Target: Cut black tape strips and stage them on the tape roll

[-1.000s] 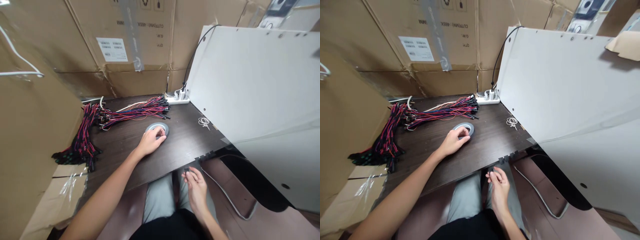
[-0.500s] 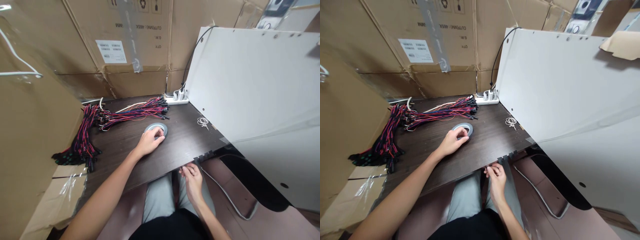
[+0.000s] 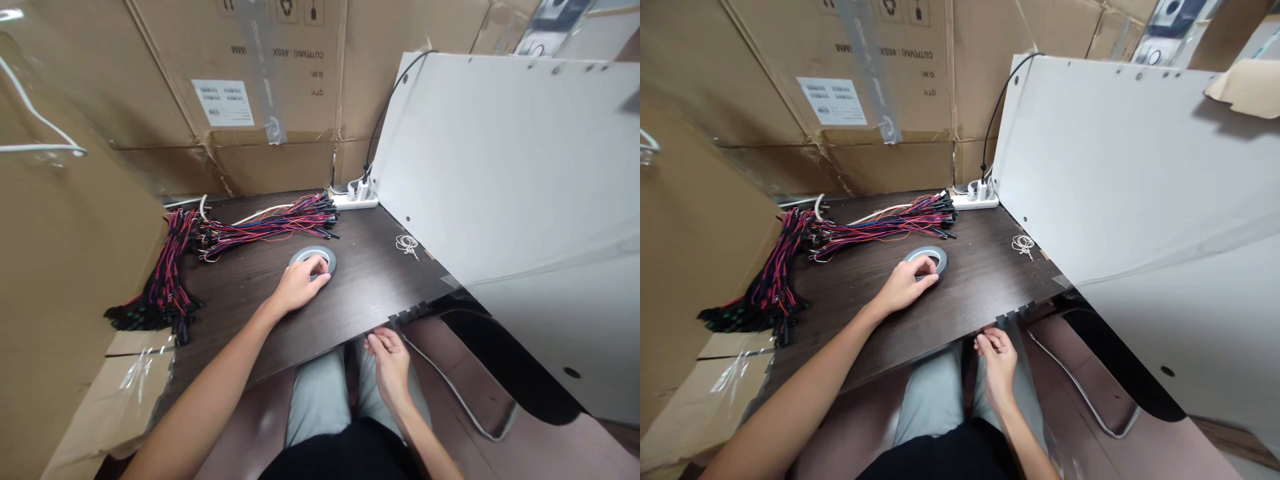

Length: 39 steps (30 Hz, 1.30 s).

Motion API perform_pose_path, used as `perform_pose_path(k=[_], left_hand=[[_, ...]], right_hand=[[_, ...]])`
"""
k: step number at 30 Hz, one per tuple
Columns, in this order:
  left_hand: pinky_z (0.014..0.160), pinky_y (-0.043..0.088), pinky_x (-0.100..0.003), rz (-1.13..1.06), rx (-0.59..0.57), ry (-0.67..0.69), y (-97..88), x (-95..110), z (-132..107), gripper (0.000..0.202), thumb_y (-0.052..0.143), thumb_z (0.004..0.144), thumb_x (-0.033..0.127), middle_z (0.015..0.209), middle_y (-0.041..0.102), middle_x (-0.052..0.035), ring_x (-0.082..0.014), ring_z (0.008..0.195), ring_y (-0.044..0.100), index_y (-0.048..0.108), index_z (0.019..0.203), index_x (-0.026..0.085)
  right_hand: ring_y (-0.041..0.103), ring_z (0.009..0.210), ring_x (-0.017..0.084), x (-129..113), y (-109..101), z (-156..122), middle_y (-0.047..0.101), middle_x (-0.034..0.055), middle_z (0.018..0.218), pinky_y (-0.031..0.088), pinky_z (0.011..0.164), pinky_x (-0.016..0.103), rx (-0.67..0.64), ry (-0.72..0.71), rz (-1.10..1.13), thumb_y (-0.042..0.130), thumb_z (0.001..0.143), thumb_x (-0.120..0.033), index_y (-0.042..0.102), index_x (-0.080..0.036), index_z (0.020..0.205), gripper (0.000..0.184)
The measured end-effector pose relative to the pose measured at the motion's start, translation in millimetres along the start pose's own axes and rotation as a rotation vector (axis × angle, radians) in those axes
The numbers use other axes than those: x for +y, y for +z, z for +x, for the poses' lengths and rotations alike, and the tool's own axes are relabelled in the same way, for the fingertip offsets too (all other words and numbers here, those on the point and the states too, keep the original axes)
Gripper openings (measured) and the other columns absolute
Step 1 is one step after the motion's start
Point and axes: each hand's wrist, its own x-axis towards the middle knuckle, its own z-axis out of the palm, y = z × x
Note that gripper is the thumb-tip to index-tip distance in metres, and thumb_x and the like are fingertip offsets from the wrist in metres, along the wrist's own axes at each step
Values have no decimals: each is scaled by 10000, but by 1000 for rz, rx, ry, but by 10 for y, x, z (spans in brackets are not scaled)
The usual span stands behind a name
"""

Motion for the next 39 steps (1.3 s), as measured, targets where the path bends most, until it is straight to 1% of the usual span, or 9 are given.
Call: perform_pose_path(k=[7, 10, 13, 18, 21, 26, 29, 34, 39], left_hand=[[770, 442, -278, 13, -12, -5, -15, 16, 7, 105, 543, 811, 290, 854, 642, 1, -153, 809, 599, 556, 802, 186], [770, 437, -280, 18, -11, -2, -14, 13, 3, 104, 542, 811, 288, 857, 644, 3, -153, 808, 600, 551, 801, 185], [767, 438, -277, 6, -10, 0, -11, 6, -3, 107, 543, 812, 291, 853, 644, 5, -150, 804, 601, 549, 801, 185], [764, 434, -279, 36, -15, 10, -9, 1, 3, 105, 543, 812, 290, 859, 644, 4, -154, 816, 600, 557, 806, 186], [756, 435, -278, 29, -18, 10, -9, 2, 7, 106, 543, 812, 289, 847, 642, 7, -150, 801, 600, 551, 802, 184], [767, 437, -279, 19, -27, 15, -11, 8, 5, 99, 541, 813, 282, 858, 642, 6, -152, 813, 602, 543, 799, 184], [765, 435, -278, 25, -26, 10, -14, 10, 5, 96, 542, 812, 280, 863, 644, 4, -154, 820, 603, 544, 800, 185], [762, 440, -278, 22, -30, 5, -20, 13, 5, 91, 541, 812, 279, 862, 643, 4, -154, 816, 602, 542, 802, 188], [767, 451, -278, 20, -37, 7, -17, 14, 5, 98, 538, 811, 285, 864, 644, -1, -154, 812, 604, 545, 806, 188]], right_hand=[[574, 547, 116, -96, -25, -76, 609, -39, 598, 434, 521, 220, 8, -2, 106, 849, 545, -335, 497, -171, 845, 490], [565, 534, 102, -143, -10, -94, 602, -49, 590, 437, 522, 210, 17, 21, 151, 860, 518, -331, 487, -171, 840, 517], [568, 540, 92, -230, 9, -146, 603, -56, 602, 458, 547, 210, 30, 32, 175, 859, 522, -323, 484, -174, 851, 521], [584, 555, 109, -350, 70, -225, 607, -51, 616, 469, 546, 229, 56, -29, 171, 838, 567, -319, 481, -183, 891, 501], [582, 563, 105, -290, 73, -194, 608, -47, 619, 458, 541, 217, 59, -16, 183, 843, 559, -311, 479, -179, 883, 504], [579, 557, 102, -95, -2, -51, 584, -59, 624, 473, 553, 227, 58, 18, 165, 848, 523, -331, 485, -180, 859, 516], [582, 556, 99, -21, -30, 27, 577, -62, 649, 469, 548, 225, 65, 30, 168, 855, 497, -325, 483, -183, 863, 541], [587, 564, 97, 32, -29, 85, 607, -37, 766, 463, 527, 224, 85, 20, 205, 858, 480, -304, 454, -197, 871, 573], [589, 565, 100, 32, -13, 94, 611, -27, 771, 454, 506, 222, 64, 20, 195, 854, 502, -329, 461, -190, 859, 549]])
